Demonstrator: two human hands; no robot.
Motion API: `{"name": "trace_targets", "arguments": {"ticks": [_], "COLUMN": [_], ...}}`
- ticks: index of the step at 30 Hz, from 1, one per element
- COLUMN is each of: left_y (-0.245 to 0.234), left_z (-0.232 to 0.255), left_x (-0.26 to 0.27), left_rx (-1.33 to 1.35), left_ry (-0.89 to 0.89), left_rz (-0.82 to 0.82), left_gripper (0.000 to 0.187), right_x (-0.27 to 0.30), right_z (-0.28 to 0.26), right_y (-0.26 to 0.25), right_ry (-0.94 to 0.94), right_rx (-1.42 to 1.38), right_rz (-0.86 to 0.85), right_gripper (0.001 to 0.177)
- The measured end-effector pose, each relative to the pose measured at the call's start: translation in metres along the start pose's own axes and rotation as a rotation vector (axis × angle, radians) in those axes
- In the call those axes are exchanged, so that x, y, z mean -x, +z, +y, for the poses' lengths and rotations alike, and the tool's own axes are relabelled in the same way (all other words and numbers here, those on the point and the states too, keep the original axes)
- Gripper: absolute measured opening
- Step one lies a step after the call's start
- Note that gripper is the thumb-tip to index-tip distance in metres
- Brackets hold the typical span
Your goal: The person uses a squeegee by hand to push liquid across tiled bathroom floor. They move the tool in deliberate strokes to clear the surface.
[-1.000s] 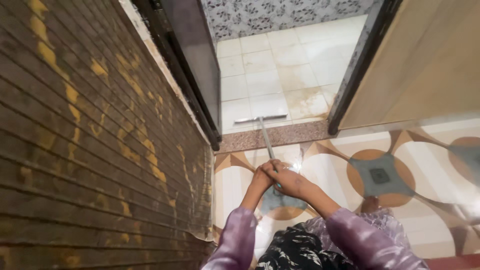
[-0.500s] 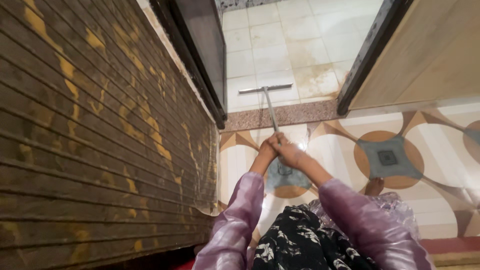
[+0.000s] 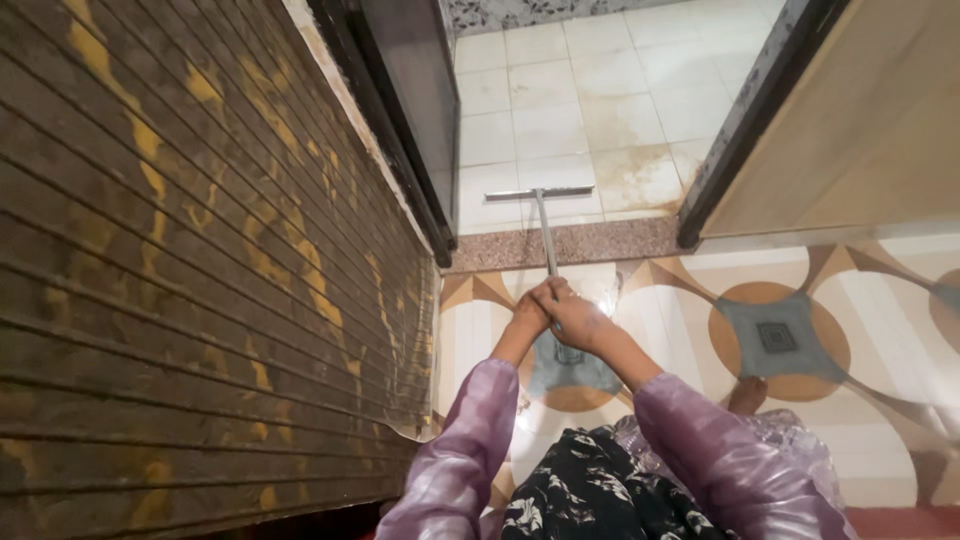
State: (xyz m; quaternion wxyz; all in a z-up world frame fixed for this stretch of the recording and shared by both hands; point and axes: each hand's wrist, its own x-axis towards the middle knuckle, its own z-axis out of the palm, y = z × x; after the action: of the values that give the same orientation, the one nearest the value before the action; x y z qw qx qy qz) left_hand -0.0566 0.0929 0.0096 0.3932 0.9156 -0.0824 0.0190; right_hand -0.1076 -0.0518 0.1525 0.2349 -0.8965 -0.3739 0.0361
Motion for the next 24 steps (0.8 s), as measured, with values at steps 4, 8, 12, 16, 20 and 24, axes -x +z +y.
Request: {"name": "trace_targets", "arguments": {"ticks": [4,8,12,16,20,24], "left_y": [0.004,0.019,0.011,0.018,0.035,0.051], "left_z": [0.015,0.031,0.039,0.022,0.025,0.042], "left_x": [0.021,0.077,0.096,0.072,0.034,0.036], "left_rx": [0.046,-0.274,-0.032,0.047,0.003,-0.185], "left_ry": [-0.064,0.292,0.213,0.111,-0.164,0.087], "left_rz": [0.050,0.137,0.141,0.168,-0.013,0.098], "left_gripper": [0.039,0.038,0.031,0.032,0.033,0.028], "right_x": [0.017,0.064,0.071,0.041,0.034,0.064], "right_z": [-0.002,-0.039,-0.047,-0.018,-0.004,-0.023], "right_y": [-0.010,-0.040,-0.028,0.004,0.001,-0.063], "right_ry": [-0.066,0.031,-0.029,0.013,0.068,-0.019], "right_rx": [-0.027,-0.034,0.000,-0.038,-0.038,-0.073], "right_rz": [0.053,-0.097,-0.044,-0.123,-0.173,-0.111], "right_gripper": [0.072,0.075,0.069,0.074,0.080,0.077]}}
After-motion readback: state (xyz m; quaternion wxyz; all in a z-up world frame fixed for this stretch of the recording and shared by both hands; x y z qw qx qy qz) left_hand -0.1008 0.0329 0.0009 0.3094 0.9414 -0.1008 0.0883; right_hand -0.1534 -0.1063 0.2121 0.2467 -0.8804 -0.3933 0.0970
